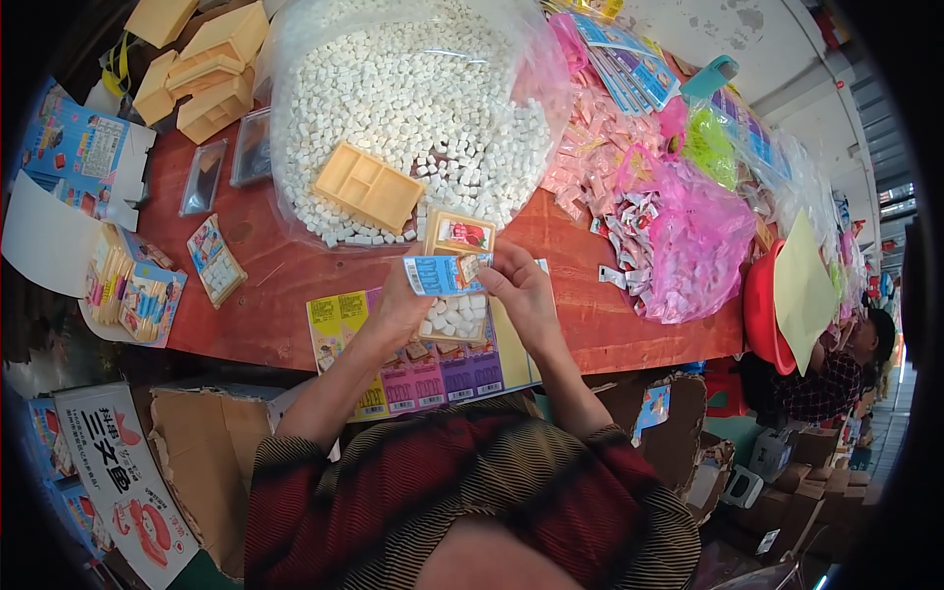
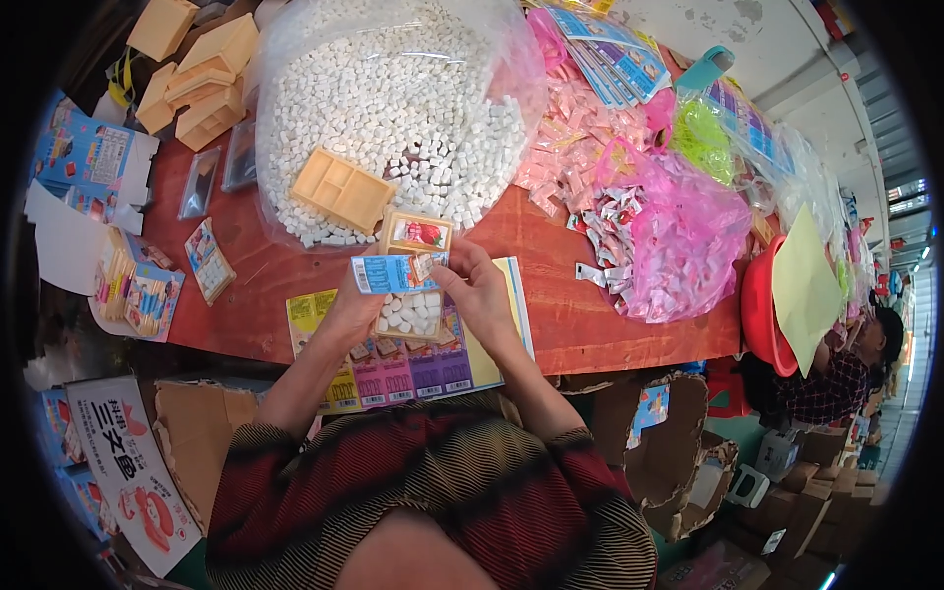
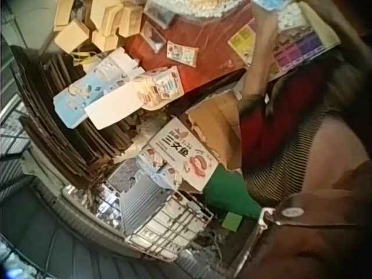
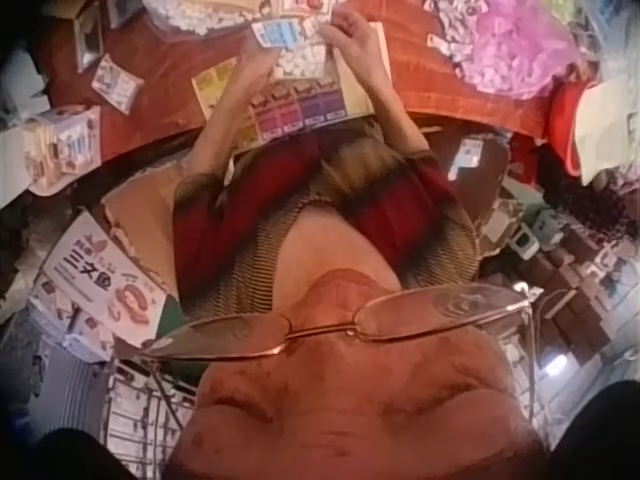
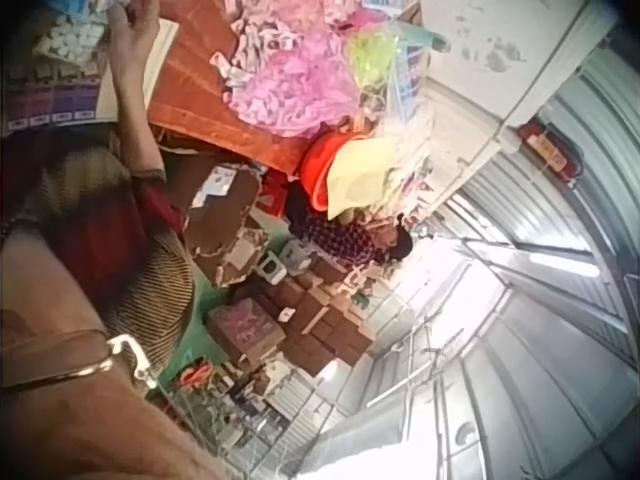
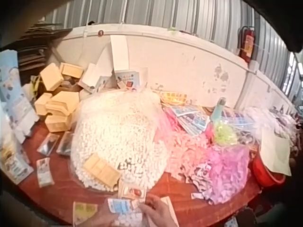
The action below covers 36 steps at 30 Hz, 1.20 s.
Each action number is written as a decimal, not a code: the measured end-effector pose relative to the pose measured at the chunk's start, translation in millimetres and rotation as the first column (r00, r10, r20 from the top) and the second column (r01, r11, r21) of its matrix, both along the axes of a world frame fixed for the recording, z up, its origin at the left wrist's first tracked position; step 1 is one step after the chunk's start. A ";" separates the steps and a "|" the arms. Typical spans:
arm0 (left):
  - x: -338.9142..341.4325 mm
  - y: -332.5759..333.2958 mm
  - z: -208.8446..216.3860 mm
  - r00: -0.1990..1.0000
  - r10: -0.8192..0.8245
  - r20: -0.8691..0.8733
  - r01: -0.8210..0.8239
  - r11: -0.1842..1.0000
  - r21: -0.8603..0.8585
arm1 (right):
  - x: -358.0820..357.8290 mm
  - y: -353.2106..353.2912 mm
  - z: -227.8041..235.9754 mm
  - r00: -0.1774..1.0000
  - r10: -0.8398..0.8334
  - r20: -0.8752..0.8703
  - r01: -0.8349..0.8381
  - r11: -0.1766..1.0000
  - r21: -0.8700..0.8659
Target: Packing small white foam blocks into plastic containers and boxing them for shipment in a factory setting.
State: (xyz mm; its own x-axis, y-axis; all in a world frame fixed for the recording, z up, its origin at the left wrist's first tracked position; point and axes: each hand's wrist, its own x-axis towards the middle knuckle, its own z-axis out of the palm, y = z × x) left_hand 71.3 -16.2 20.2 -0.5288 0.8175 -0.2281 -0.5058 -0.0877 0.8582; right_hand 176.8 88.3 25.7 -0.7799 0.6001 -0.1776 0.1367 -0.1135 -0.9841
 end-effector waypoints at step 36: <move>-16.4 -8.7 30.6 0.319 -0.045 -0.947 -0.273 0.952 -0.137 | 8.2 -10.9 9.5 0.959 -0.008 -0.282 -0.144 0.847 -0.511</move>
